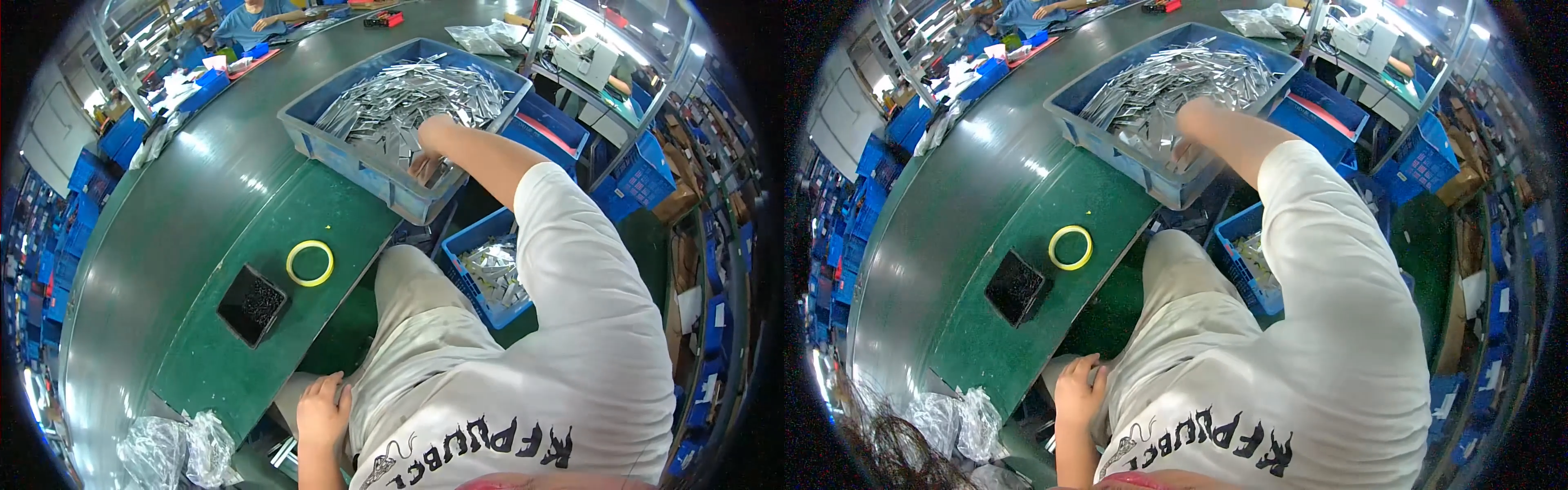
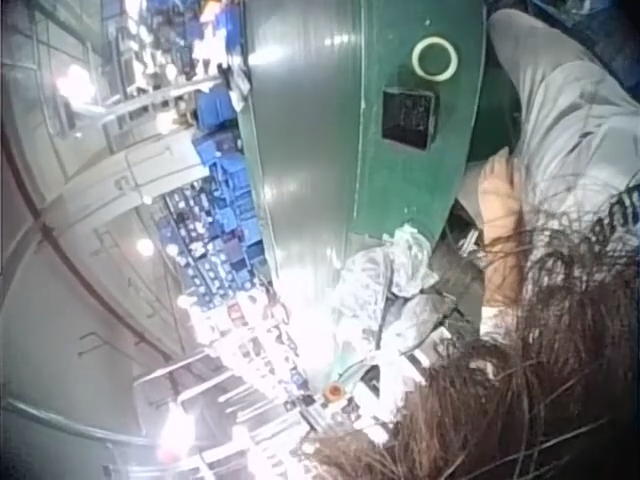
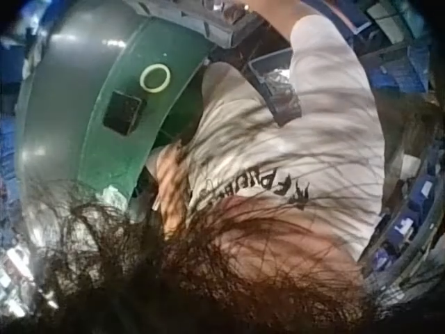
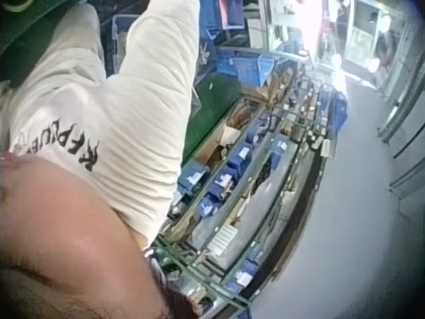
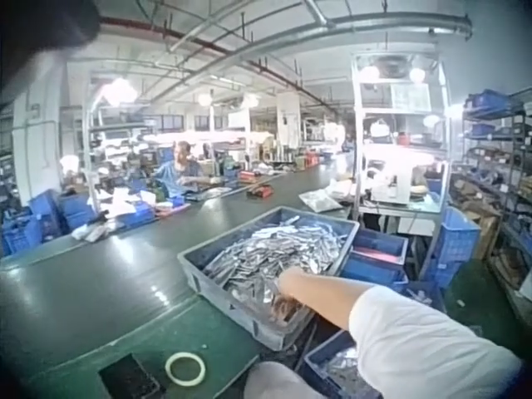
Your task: Applying yellow adhesive tape to small metal components at a factory workbench.
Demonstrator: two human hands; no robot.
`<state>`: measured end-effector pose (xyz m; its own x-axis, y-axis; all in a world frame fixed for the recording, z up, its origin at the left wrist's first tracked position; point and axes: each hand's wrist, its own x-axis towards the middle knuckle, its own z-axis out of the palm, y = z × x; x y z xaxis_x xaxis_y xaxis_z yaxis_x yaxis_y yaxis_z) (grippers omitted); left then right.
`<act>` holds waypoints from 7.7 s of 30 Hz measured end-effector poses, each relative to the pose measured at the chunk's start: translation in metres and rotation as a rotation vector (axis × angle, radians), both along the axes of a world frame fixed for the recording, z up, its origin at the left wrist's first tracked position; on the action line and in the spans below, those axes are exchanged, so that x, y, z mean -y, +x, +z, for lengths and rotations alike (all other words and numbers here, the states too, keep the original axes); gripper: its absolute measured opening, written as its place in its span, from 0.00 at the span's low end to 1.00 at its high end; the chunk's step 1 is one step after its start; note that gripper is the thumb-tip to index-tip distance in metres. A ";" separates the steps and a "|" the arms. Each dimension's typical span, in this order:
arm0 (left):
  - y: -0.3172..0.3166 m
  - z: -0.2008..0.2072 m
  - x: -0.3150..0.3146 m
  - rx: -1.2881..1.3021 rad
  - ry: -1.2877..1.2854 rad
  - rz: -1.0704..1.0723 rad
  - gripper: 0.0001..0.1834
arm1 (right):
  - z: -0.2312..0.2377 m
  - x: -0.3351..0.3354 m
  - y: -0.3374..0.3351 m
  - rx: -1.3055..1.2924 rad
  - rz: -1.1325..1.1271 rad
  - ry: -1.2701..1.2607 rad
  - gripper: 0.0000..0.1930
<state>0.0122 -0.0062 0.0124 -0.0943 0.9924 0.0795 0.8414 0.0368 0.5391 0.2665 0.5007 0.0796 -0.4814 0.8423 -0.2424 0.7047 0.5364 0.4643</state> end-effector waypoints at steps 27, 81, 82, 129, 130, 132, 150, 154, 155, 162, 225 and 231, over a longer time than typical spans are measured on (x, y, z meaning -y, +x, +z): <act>0.009 0.022 0.020 0.735 0.104 -0.063 0.17 | 0.010 0.339 -0.132 -1.129 1.113 -0.904 0.04; 0.019 0.012 0.016 1.317 0.041 0.315 0.06 | -0.057 0.327 -0.088 -1.333 0.894 -1.016 0.08; 0.019 0.012 0.016 1.309 0.045 0.315 0.06 | -0.057 0.326 -0.088 -1.322 0.887 -1.025 0.08; 0.008 -0.003 0.010 1.298 0.186 0.447 0.10 | -0.046 0.344 -0.102 -1.159 0.839 -0.636 0.20; 0.008 -0.003 0.010 1.298 0.181 0.444 0.10 | -0.047 0.344 -0.102 -1.137 0.893 -0.603 0.21; 0.007 -0.003 0.011 1.143 0.119 0.488 0.11 | -0.050 0.341 -0.101 -1.115 0.942 -0.571 0.22; 0.015 -0.003 0.005 0.991 0.283 0.563 0.17 | -0.055 0.337 -0.099 -1.077 1.001 -0.582 0.22; 0.003 -0.013 0.013 0.584 0.168 0.491 0.12 | -0.056 0.338 -0.098 -1.017 1.004 -0.566 0.22; 0.003 -0.011 0.012 0.584 0.167 0.491 0.12 | -0.057 0.338 -0.099 -1.021 1.014 -0.547 0.22; 0.004 -0.005 0.009 0.345 0.166 0.484 0.08 | -0.055 0.337 -0.099 -1.012 1.014 -0.540 0.22; -0.079 0.057 -0.168 0.840 0.035 0.704 0.14 | -0.004 0.183 -0.205 -0.815 1.013 -0.341 0.12; -0.082 0.060 -0.170 0.757 -0.092 0.691 0.14 | -0.023 0.180 -0.202 -0.848 1.094 -0.276 0.12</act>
<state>-0.0695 0.1637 0.0723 -0.6406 0.7015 -0.3123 0.0613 0.4521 0.8898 0.0642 0.3203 0.0566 -0.9328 -0.0729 0.3530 -0.1125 0.9893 -0.0930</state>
